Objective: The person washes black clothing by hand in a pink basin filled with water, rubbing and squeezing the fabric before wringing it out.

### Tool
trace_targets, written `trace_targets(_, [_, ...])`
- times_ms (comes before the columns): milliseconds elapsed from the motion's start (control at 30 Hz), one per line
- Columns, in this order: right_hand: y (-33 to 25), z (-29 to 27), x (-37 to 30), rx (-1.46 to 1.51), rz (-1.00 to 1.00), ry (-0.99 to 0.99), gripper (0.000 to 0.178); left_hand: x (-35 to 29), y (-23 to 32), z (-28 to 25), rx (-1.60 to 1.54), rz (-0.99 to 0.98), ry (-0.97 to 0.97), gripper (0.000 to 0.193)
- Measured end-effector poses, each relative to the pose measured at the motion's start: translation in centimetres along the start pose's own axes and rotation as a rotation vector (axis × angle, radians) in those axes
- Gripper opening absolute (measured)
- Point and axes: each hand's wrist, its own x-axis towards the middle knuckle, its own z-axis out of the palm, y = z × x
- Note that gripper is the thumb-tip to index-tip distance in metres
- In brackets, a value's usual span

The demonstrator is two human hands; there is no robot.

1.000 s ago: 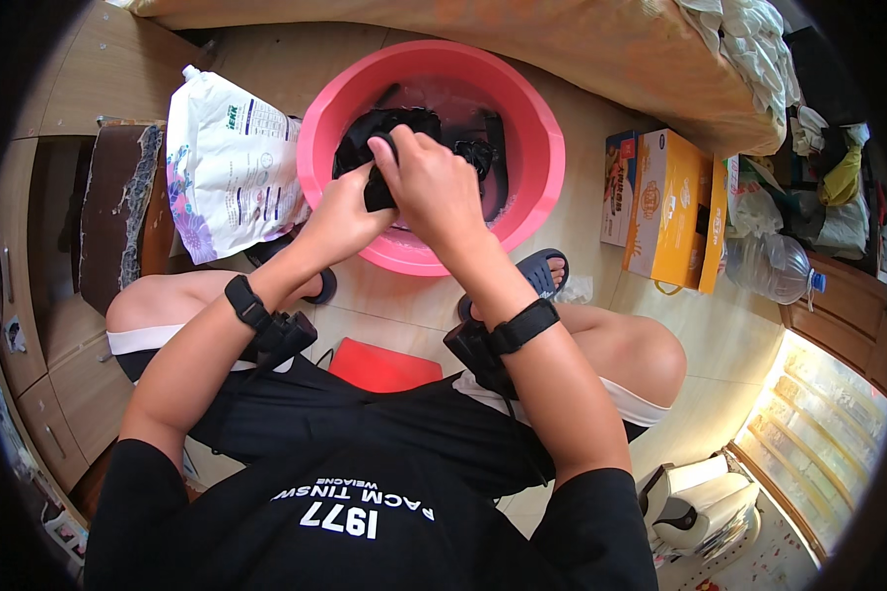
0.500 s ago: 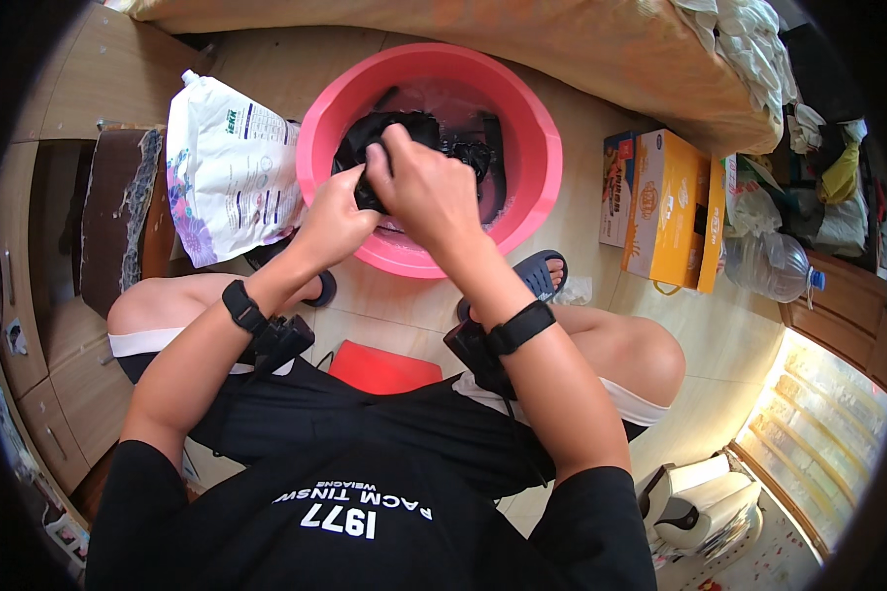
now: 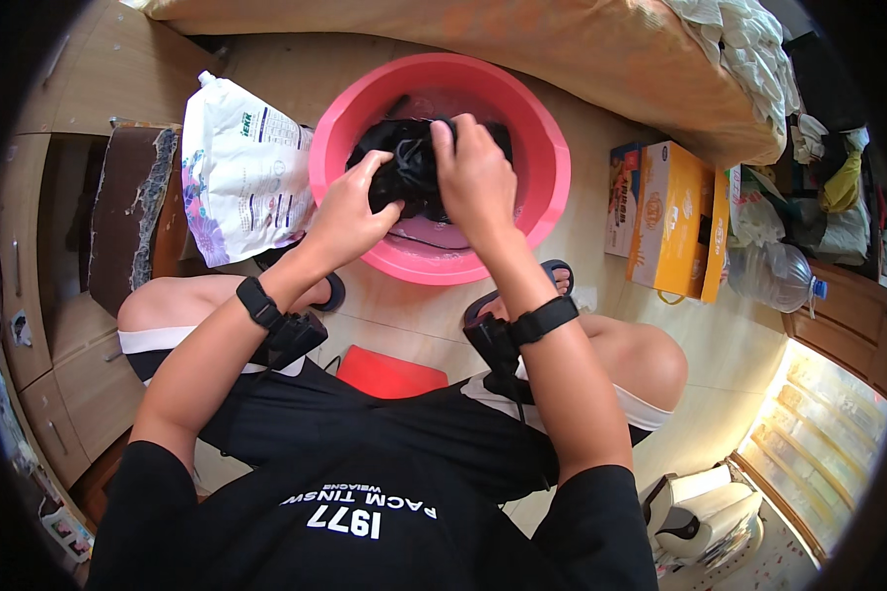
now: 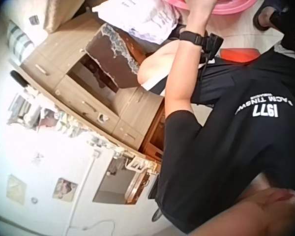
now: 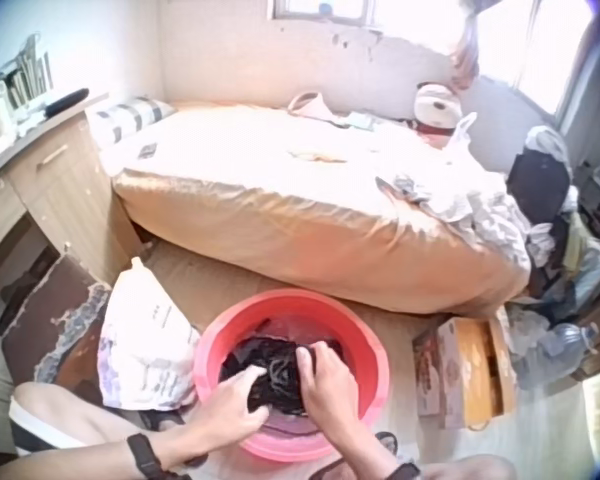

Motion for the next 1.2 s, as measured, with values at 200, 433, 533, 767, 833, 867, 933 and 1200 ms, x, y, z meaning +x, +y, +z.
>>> trace_targets(200, [1.8,-0.1,0.0,-0.073,-0.024,-0.027,0.034,0.6,-0.9,-0.3,0.111,-0.019,0.051,0.051])
trace_targets(433, [8.7,3.5,-3.1,-0.207,0.037,-0.187,0.035,0.7,-1.2,0.2,0.171,-0.008,-0.010,0.043])
trace_targets(533, [10.4,5.3,-4.9,-0.201,0.053,-0.150,0.031,0.2,-2.0,0.8,0.319,0.038,-0.076,0.037])
trace_targets(767, [14.7,11.8,-5.1,-0.267,0.111,-0.931,0.027,-2.8,-5.1,3.4,0.525,-0.056,-0.439,0.022])
trace_targets(833, [17.8,14.2,-6.4,-0.331,0.061,-1.090,0.032,-1.9,-5.1,5.6,0.495,-0.047,-0.555,0.019])
trace_targets(867, [19.4,15.6,-7.2,-0.408,0.084,-1.091,0.032,-1.8,-6.1,6.8,0.481,-0.035,-0.568,0.019])
trace_targets(933, [20.0,17.0,-7.7,-0.466,0.080,-1.032,0.030,-2.0,-8.8,8.6,0.421,-0.096,-0.591,0.018])
trace_targets(1200, [20.6,18.6,-6.8,-0.468,0.365,-0.901,0.026,0.1,-17.3,14.8,0.282,-0.417,-0.780,0.032])
